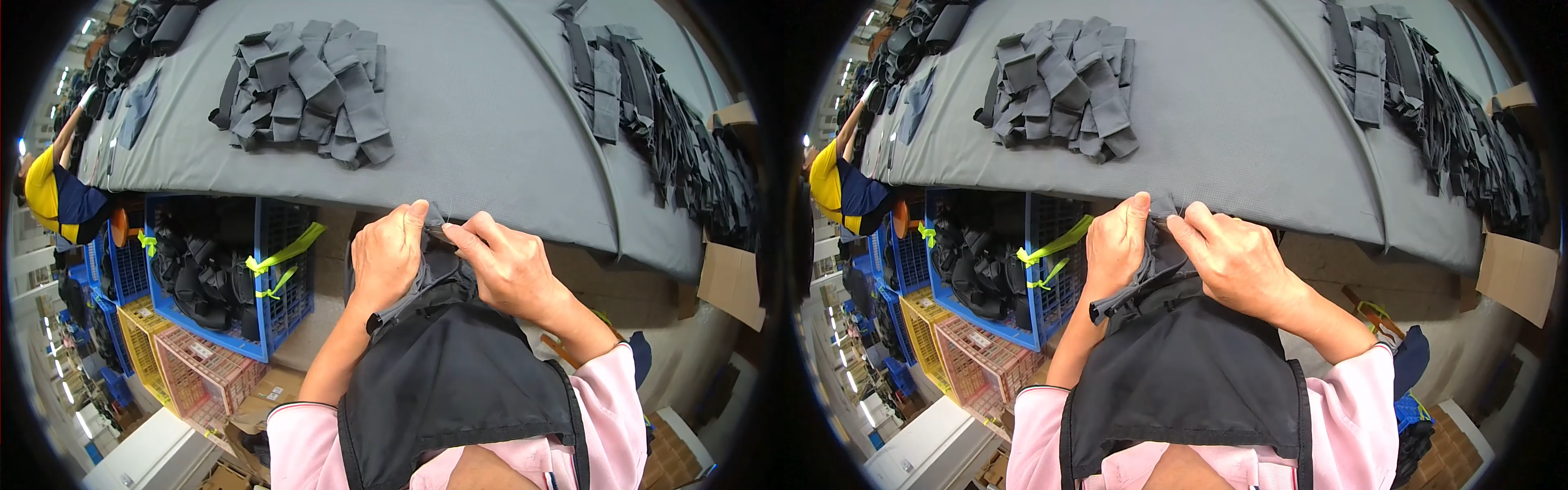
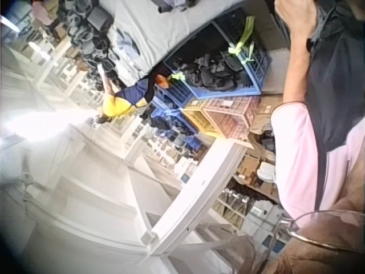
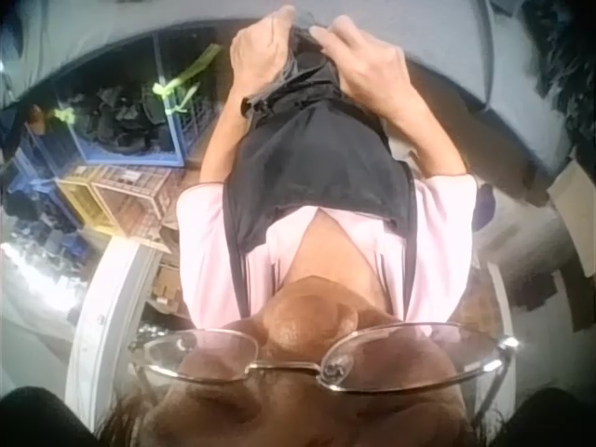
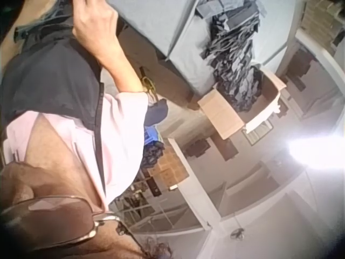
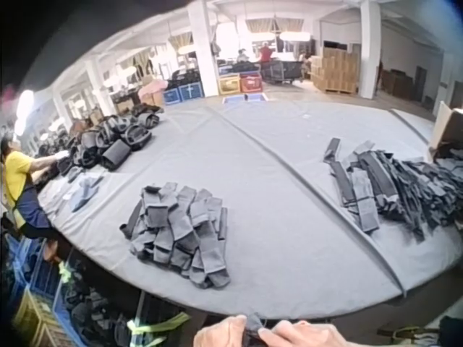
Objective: Using small scissors to trim individual fabric strips at a factory table.
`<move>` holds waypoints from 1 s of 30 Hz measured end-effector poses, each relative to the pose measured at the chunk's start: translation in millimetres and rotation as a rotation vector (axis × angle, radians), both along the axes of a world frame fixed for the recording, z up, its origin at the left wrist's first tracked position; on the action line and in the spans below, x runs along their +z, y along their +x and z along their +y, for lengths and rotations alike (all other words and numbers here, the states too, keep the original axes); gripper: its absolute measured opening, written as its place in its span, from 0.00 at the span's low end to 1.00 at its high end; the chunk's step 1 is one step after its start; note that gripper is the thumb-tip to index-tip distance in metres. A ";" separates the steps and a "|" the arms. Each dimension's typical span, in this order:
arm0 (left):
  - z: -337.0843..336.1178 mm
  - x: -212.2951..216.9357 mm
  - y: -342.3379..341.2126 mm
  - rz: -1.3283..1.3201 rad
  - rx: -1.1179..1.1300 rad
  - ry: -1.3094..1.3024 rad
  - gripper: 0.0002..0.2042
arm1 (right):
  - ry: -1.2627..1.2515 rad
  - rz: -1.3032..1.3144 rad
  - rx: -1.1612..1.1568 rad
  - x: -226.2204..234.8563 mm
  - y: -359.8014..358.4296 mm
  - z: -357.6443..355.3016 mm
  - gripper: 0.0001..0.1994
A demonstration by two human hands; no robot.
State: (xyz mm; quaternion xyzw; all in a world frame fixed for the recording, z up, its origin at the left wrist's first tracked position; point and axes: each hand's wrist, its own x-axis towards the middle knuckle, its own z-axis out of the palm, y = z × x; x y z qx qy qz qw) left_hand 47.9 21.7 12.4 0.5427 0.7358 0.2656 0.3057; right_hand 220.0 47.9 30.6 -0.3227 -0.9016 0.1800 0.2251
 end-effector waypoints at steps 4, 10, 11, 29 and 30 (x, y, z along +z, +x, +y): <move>-0.8 -0.1 1.3 0.008 -0.011 0.016 0.25 | 0.025 0.023 -0.005 -5.6 1.5 -1.3 0.19; 4.1 -4.0 4.4 0.003 -0.026 0.025 0.26 | -0.052 0.064 -0.042 -6.9 9.3 1.1 0.19; 5.6 -4.1 4.2 -0.003 -0.018 0.028 0.25 | -0.049 0.065 -0.041 -4.6 9.4 2.4 0.19; -11.2 -10.2 -23.8 -0.258 0.016 0.113 0.23 | -0.402 0.350 0.064 -12.0 -19.4 -12.3 0.13; -11.8 -14.5 -27.5 -0.301 0.008 0.114 0.22 | -0.395 0.290 0.128 -13.0 -27.8 -14.3 0.11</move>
